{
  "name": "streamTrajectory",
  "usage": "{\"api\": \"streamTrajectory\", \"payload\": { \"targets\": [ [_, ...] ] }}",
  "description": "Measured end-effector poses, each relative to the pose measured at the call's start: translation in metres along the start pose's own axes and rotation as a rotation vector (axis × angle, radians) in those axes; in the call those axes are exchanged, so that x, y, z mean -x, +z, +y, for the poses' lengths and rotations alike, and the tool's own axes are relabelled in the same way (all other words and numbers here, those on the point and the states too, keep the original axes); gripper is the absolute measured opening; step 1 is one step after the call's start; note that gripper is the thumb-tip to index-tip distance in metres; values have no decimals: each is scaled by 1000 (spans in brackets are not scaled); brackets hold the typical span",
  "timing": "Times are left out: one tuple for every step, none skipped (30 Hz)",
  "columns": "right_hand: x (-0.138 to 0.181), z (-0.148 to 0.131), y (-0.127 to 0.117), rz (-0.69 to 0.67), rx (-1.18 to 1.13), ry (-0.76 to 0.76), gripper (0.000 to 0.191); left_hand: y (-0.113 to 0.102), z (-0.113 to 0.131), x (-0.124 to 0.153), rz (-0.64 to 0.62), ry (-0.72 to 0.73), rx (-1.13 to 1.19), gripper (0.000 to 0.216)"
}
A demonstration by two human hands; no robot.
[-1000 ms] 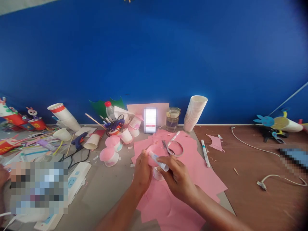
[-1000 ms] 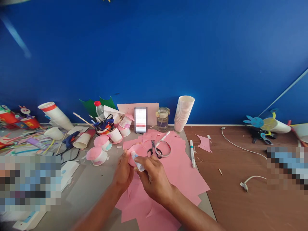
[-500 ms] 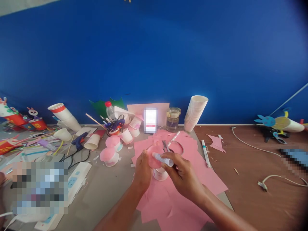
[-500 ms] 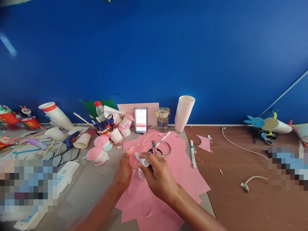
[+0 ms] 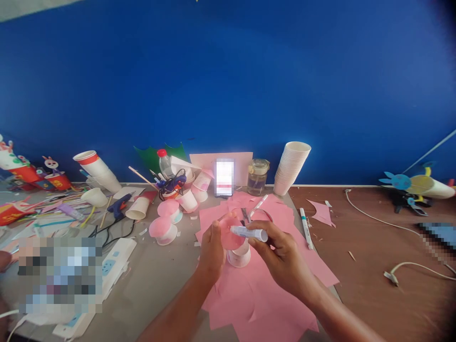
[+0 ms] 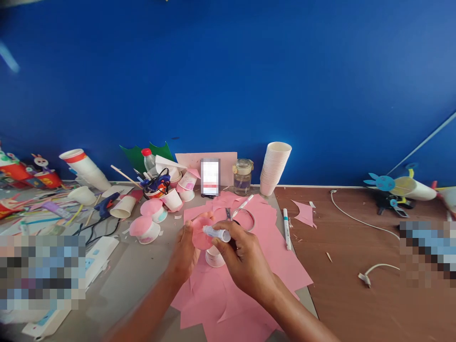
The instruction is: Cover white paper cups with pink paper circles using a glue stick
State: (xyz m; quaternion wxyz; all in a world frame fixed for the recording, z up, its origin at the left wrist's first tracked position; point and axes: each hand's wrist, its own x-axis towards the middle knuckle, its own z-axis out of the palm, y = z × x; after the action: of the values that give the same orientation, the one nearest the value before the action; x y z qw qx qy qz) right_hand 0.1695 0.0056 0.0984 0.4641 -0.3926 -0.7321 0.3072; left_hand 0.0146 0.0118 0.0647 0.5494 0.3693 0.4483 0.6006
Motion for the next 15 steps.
{"api": "streamTrajectory", "payload": {
  "targets": [
    [0, 1, 1, 14, 45, -36, 13, 0, 0, 0, -3, 5, 5, 50],
    [1, 3, 2, 25, 103, -87, 14, 0, 0, 0, -3, 8, 6, 50],
    [1, 5, 4, 35, 172, -146, 16, 1, -1, 0, -1, 10, 5, 49],
    [1, 7, 6, 44, 242, -205, 18, 0, -1, 0, 1, 11, 5, 48],
    [1, 8, 8, 47, 307, -251, 19, 0, -1, 0, 3, 10, 7, 48],
    [1, 8, 9, 44, 358, -282, 20, 0, -1, 0, 1, 7, 10, 48],
    [0, 8, 9, 35, 390, -292, 21, 0, 0, 0, -1, 1, 14, 48],
    [0, 8, 8, 22, 402, -283, 20, -1, 0, 0, -2, -8, 16, 49],
    [0, 6, 7, 5, 398, -261, 19, -1, 0, -1, 0, -17, 16, 49],
    [0, 5, 4, -11, 383, -228, 18, -1, 0, -1, 6, -24, 13, 50],
    [1, 4, 2, -23, 361, -189, 17, -2, 0, -1, 17, -29, 7, 49],
    [1, 2, -1, -23, 337, -152, 16, -2, 1, -1, 32, -28, -2, 49],
    [2, 1, -3, -14, 314, -120, 16, -2, 1, -1, 46, -22, -12, 48],
    [2, 0, -5, 2, 295, -102, 16, -2, 0, -1, 57, -12, -20, 46],
    [2, 0, -5, 23, 280, -97, 15, -1, 0, -2, 62, -4, -22, 45]
  ]
}}
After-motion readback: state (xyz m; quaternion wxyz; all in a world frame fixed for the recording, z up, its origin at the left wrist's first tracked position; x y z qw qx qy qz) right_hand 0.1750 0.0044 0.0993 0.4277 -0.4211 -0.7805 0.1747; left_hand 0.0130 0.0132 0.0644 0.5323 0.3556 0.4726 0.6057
